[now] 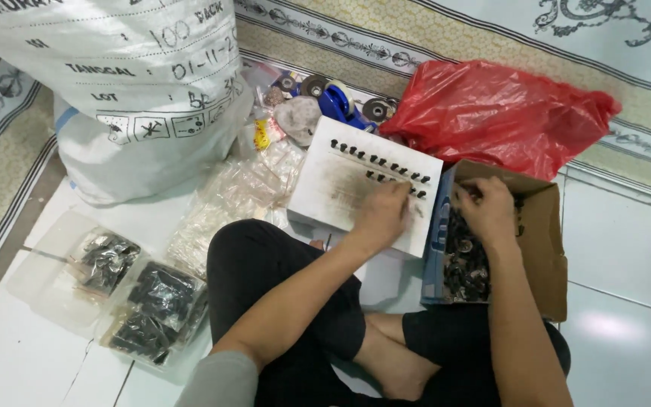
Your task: A person is manually inserting small black metal components into pre-cut slots in a white foam block for organization or packaging.
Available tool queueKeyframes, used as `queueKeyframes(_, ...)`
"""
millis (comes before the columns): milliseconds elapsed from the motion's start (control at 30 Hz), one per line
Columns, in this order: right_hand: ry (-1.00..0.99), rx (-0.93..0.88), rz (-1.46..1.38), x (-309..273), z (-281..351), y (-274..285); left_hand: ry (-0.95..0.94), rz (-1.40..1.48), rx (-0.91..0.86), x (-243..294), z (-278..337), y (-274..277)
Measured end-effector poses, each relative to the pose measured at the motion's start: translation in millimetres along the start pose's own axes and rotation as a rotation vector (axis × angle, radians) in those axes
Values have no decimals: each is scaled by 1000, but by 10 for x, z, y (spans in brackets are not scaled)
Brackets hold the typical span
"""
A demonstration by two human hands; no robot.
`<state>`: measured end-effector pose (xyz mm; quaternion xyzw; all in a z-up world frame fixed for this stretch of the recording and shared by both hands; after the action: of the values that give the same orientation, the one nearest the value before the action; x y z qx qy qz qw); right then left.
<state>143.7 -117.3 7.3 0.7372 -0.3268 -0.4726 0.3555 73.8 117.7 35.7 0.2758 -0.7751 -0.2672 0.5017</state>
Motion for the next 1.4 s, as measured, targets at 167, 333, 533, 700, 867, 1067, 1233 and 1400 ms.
queueKeyframes(167, -487, -149, 105, 1846, 706, -139, -312, 3, -55, 862, 95, -873)
queueKeyframes(333, -774, -325, 106, 3536, 1300, -951, -342, -236, 42, 1111, -113, -2438)
queueKeyframes(533, -830, -258, -6, 2468, 965, -596, -296, -373, -151, 691, -304, -3830)
queueKeyframes(700, -891, -177, -65, 2941, 1044, -778, -208, -221, -262, 710, -369, -3600)
queueKeyframes(867, -847, -247, 26, 2710, 989, -693, -96, -79, -419, 528, -447, -3801)
queueKeyframes(1067, -866, -199, 53, 2722, 976, -734, -41, -115, -476, 657, -475, -3454)
queueKeyframes(1233, -857, -197, -111, 2936, 1005, -818, 309, 359, -460, 328, -528, -3664)
queueKeyframes(1400, -904, -260, -404, 2512, 1032, -657, 517, 336, -534, 56, -444, -3947)
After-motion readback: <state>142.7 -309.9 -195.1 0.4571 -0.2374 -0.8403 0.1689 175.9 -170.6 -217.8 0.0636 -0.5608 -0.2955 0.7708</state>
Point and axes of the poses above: each hand's wrist, its own z-axis away from the middle knuckle, its own y-axis out of the back of the hand, x = y × z, the point moved 7 cm from there along -z, towards the middle knuckle, and after that the axes turned 10 degrees about -z, right-handed, at the moved point
